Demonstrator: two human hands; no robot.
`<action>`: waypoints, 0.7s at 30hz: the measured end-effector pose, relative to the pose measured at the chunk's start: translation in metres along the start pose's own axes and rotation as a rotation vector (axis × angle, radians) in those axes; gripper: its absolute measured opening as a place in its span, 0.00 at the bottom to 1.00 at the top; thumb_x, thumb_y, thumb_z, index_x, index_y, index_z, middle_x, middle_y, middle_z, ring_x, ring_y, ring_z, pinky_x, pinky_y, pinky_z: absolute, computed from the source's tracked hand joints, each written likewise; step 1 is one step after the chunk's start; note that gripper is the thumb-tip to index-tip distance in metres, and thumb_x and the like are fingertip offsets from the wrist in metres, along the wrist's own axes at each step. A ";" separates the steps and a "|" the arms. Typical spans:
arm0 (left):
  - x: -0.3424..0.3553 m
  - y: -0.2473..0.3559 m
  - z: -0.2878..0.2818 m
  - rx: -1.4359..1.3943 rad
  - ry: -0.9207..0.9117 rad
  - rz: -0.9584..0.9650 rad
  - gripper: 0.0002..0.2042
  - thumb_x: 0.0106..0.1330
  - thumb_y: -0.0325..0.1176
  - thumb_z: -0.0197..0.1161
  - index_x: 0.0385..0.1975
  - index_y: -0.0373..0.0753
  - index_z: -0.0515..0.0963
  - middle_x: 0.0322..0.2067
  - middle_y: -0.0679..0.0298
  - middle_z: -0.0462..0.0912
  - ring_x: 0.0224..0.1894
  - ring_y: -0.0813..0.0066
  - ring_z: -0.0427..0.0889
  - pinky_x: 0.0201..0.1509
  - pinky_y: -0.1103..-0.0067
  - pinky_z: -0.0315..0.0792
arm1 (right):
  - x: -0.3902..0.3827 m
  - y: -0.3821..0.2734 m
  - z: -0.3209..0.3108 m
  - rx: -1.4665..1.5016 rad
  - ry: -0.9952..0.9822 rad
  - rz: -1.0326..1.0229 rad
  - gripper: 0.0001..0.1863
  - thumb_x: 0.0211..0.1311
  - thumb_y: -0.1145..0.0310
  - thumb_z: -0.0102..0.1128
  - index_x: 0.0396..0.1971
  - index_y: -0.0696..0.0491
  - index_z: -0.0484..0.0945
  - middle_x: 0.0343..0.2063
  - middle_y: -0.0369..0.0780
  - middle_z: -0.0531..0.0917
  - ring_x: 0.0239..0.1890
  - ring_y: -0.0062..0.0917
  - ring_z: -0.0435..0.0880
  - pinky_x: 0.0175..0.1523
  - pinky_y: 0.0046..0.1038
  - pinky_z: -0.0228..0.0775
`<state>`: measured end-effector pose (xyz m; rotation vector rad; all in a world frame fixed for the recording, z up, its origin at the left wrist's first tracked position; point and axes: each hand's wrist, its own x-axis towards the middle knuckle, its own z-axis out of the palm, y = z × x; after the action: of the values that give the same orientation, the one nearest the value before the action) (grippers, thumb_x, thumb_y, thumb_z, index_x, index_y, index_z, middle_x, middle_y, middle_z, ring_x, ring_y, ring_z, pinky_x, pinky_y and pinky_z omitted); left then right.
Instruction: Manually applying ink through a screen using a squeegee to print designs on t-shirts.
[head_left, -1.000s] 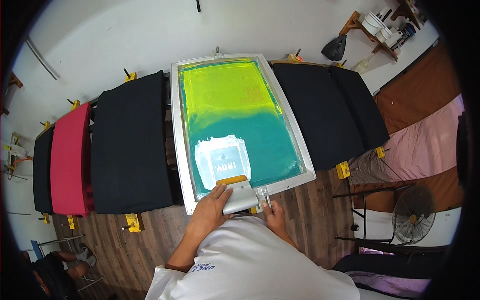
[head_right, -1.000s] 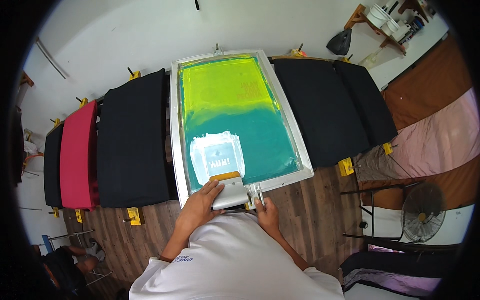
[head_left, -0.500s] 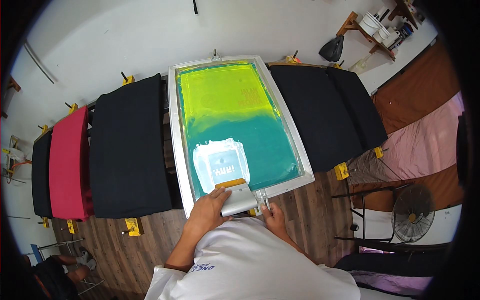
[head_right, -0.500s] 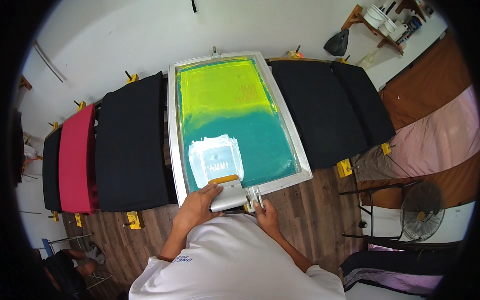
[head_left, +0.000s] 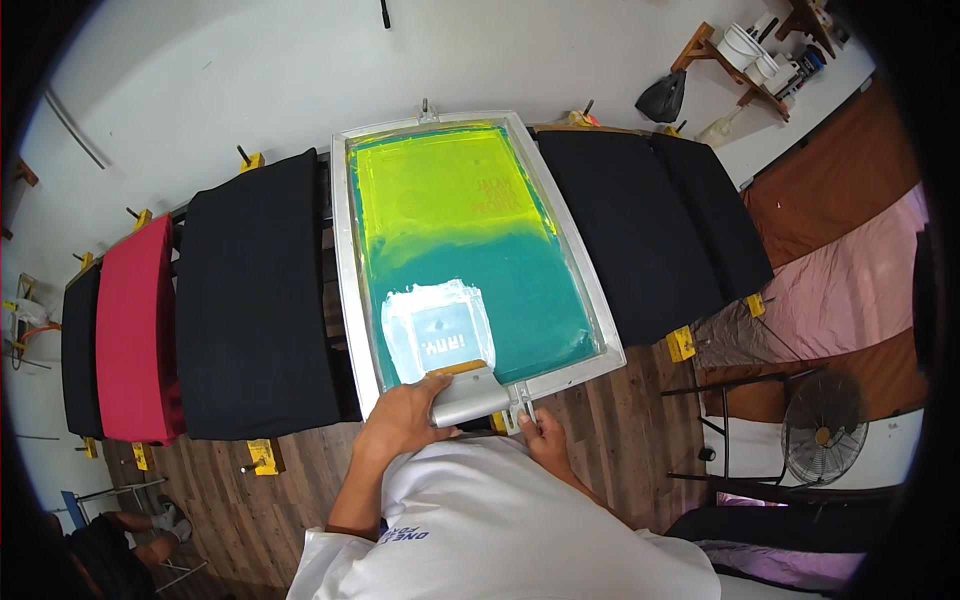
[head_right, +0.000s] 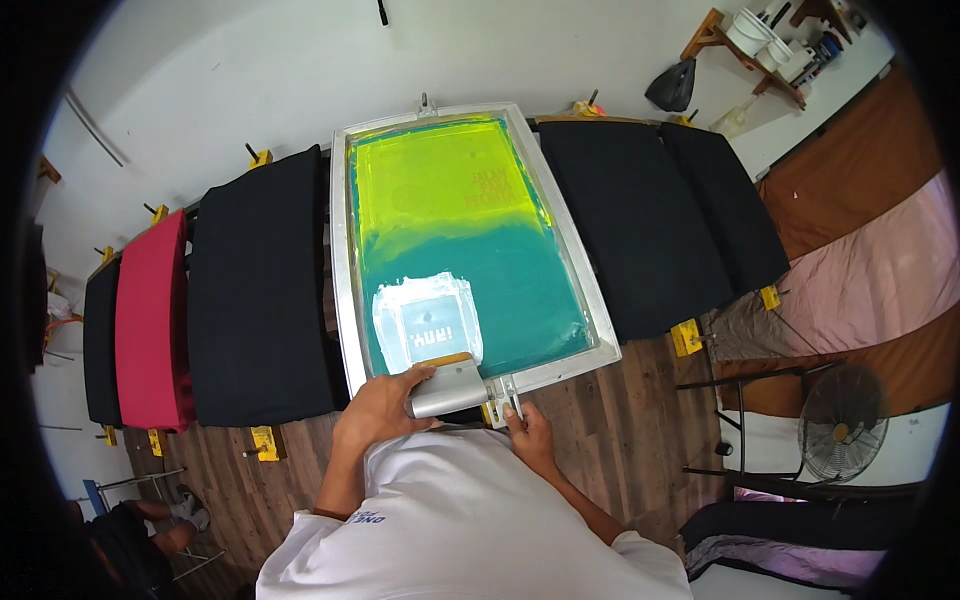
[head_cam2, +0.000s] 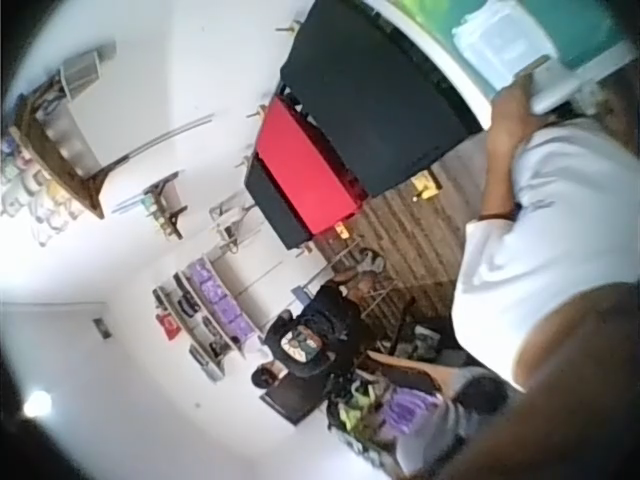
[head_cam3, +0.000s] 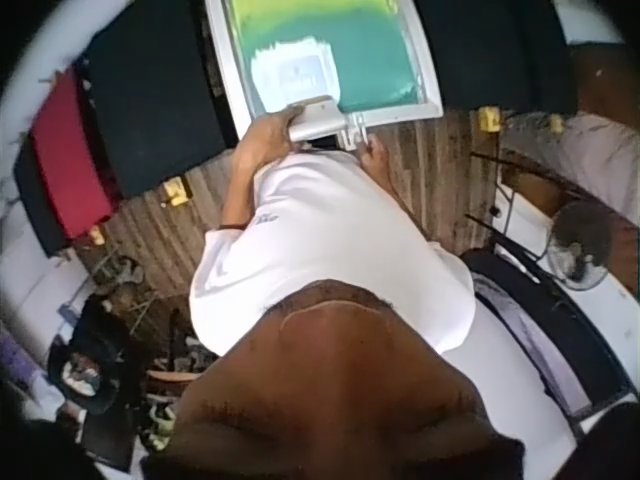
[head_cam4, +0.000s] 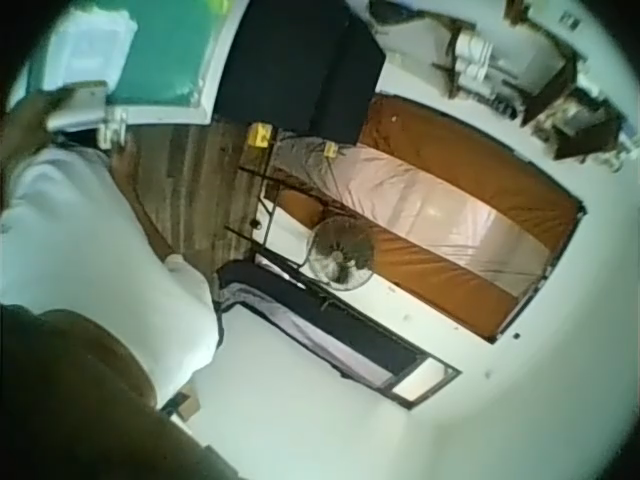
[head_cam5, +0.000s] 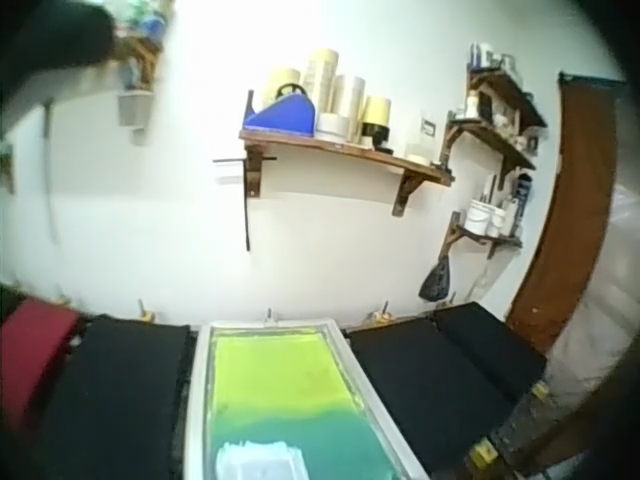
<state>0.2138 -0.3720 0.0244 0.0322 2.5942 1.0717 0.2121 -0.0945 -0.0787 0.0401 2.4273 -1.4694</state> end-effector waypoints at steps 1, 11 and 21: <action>0.000 -0.001 0.000 0.003 0.002 0.005 0.38 0.46 0.43 0.78 0.58 0.34 0.73 0.40 0.43 0.84 0.42 0.47 0.85 0.53 0.65 0.77 | 0.000 -0.002 0.000 0.001 0.003 -0.011 0.20 0.68 0.57 0.61 0.23 0.57 0.71 0.13 0.36 0.68 0.19 0.17 0.65 0.24 0.30 0.58; -0.001 0.001 0.001 0.022 -0.022 -0.016 0.37 0.48 0.44 0.77 0.58 0.33 0.73 0.46 0.45 0.83 0.43 0.50 0.86 0.53 0.66 0.77 | 0.000 0.005 0.000 -0.025 0.002 -0.010 0.20 0.68 0.57 0.61 0.24 0.58 0.72 0.13 0.37 0.70 0.19 0.19 0.67 0.24 0.30 0.59; 0.000 0.000 0.001 0.019 -0.018 -0.015 0.38 0.47 0.44 0.78 0.59 0.34 0.73 0.42 0.45 0.84 0.41 0.50 0.86 0.52 0.67 0.78 | -0.001 0.006 0.001 0.002 0.002 -0.021 0.19 0.69 0.56 0.60 0.28 0.57 0.74 0.14 0.36 0.70 0.19 0.18 0.67 0.24 0.30 0.59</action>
<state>0.2138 -0.3710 0.0237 0.0270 2.5845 1.0367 0.2144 -0.0925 -0.0843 0.0168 2.4345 -1.4819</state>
